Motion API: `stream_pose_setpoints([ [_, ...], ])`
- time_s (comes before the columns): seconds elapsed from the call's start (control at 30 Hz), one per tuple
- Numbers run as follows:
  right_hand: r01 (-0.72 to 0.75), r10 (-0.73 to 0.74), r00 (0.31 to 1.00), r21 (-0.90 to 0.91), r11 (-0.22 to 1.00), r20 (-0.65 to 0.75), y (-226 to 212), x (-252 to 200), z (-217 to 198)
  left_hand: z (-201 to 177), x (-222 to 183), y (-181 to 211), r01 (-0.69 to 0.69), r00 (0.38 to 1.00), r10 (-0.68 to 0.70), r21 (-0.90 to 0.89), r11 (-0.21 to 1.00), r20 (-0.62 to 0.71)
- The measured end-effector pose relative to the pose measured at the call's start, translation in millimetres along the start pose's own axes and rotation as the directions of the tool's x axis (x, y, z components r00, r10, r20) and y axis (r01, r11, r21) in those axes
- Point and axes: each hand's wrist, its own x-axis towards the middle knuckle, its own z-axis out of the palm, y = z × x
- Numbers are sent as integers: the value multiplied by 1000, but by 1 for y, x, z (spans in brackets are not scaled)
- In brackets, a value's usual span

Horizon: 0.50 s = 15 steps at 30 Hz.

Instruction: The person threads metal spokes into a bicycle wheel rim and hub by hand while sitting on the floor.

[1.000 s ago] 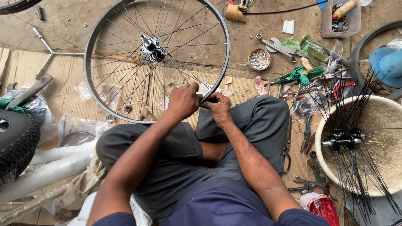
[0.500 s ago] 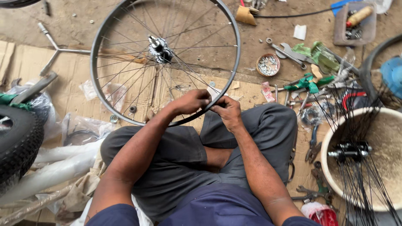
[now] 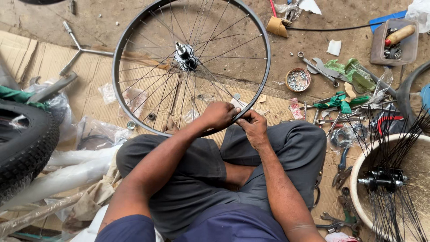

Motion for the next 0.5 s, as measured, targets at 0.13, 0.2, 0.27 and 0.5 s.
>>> stream_pose_setpoints([
  [0.13,1,-1,1000,11,1000,-8,4,-5,-4,-7,3,-19,-134,982,166,-288,948,88],
  [0.2,7,-7,1000,17,1000,-11,3,0,-3,4,1,-8,-69,998,69,-17,997,-10],
  [0.27,4,-4,1000,-9,1000,-10,4,-2,0,6,4,-4,-41,999,41,5,999,-30],
  [0.5,24,-24,1000,-20,1000,-15,5,0,-2,8,-5,-3,-69,995,68,-15,997,-67],
])
